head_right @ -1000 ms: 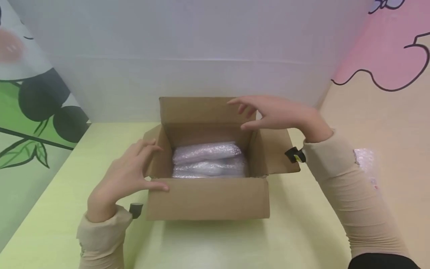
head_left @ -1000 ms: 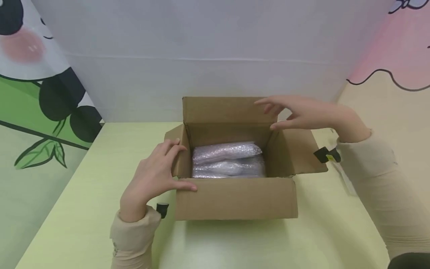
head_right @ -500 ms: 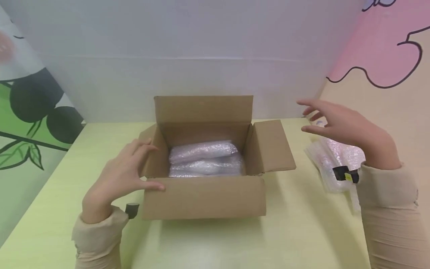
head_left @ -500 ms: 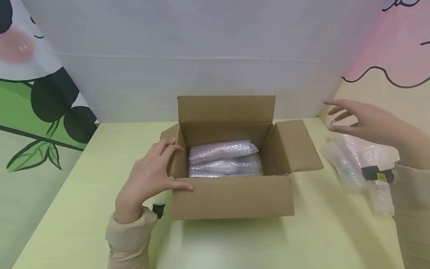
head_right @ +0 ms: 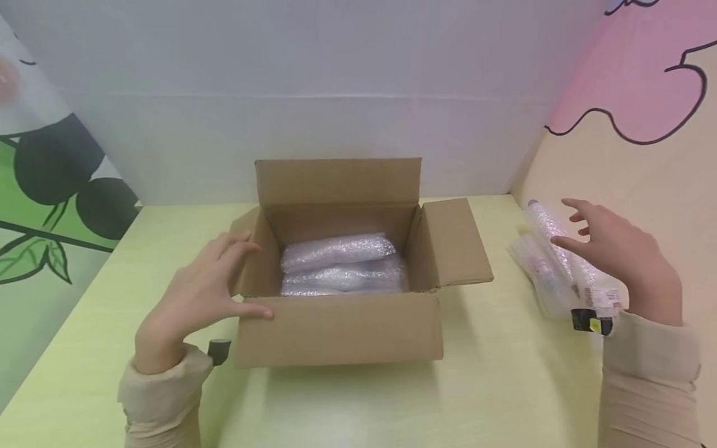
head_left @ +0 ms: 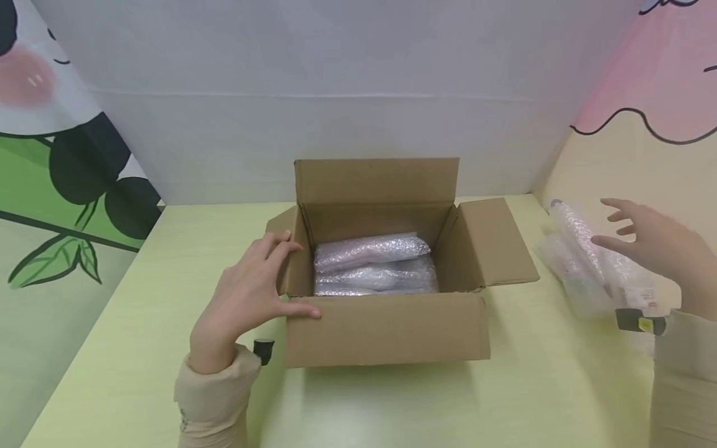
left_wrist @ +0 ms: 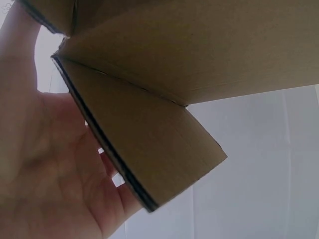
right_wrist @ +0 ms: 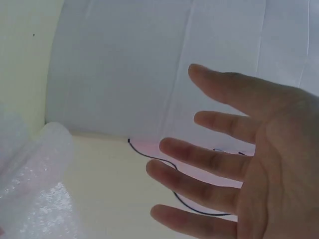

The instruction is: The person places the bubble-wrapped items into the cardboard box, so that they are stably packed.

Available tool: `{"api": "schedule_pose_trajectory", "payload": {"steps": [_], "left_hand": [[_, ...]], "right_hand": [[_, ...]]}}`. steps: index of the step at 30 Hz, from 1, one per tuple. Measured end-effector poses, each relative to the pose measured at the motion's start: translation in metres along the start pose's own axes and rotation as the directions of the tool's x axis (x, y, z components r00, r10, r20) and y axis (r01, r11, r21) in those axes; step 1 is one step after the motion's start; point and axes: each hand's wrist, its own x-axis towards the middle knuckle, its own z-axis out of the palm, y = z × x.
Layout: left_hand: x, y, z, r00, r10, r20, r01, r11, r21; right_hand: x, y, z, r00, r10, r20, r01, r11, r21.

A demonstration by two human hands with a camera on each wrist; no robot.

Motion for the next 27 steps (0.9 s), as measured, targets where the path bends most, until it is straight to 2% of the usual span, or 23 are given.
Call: {"api": "schedule_pose_trajectory", "payload": {"steps": [4,8,11,15,18,23,27], "left_hand": [[0.0,0.001,0.0,1.0,0.0,0.0,0.0,1.0,0.0],[0.0,0.001,0.0,1.0,0.003,0.0,-0.003,1.0,-0.006],[0.0,0.001,0.0,1.0,0.008,-0.004,-0.008,1.0,-0.007],[0.0,0.001,0.0,1.0,0.009,-0.007,-0.009,1.0,-0.005],[0.0,0.0,0.0,1.0,0.011,-0.011,-0.011,1.0,-0.003],[0.0,0.0,-0.001,1.0,0.012,-0.01,-0.012,1.0,-0.001],[0.0,0.0,-0.001,1.0,0.008,-0.008,-0.008,1.0,-0.002]], "right_hand": [[-0.004,0.023,0.012,0.997,0.07,0.023,-0.071,0.997,0.015],[-0.014,0.041,0.027,0.985,0.166,0.035,-0.167,0.986,0.007],[-0.023,0.052,0.038,0.966,0.255,0.04,-0.255,0.967,0.01],[-0.029,0.063,0.052,0.941,0.326,0.09,-0.331,0.942,0.053],[-0.032,0.07,0.061,0.939,0.329,0.103,-0.338,0.937,0.087],[-0.036,0.08,0.079,0.938,0.345,0.028,-0.346,0.931,0.116],[-0.034,0.088,0.09,0.928,0.372,-0.014,-0.367,0.92,0.133]]}}
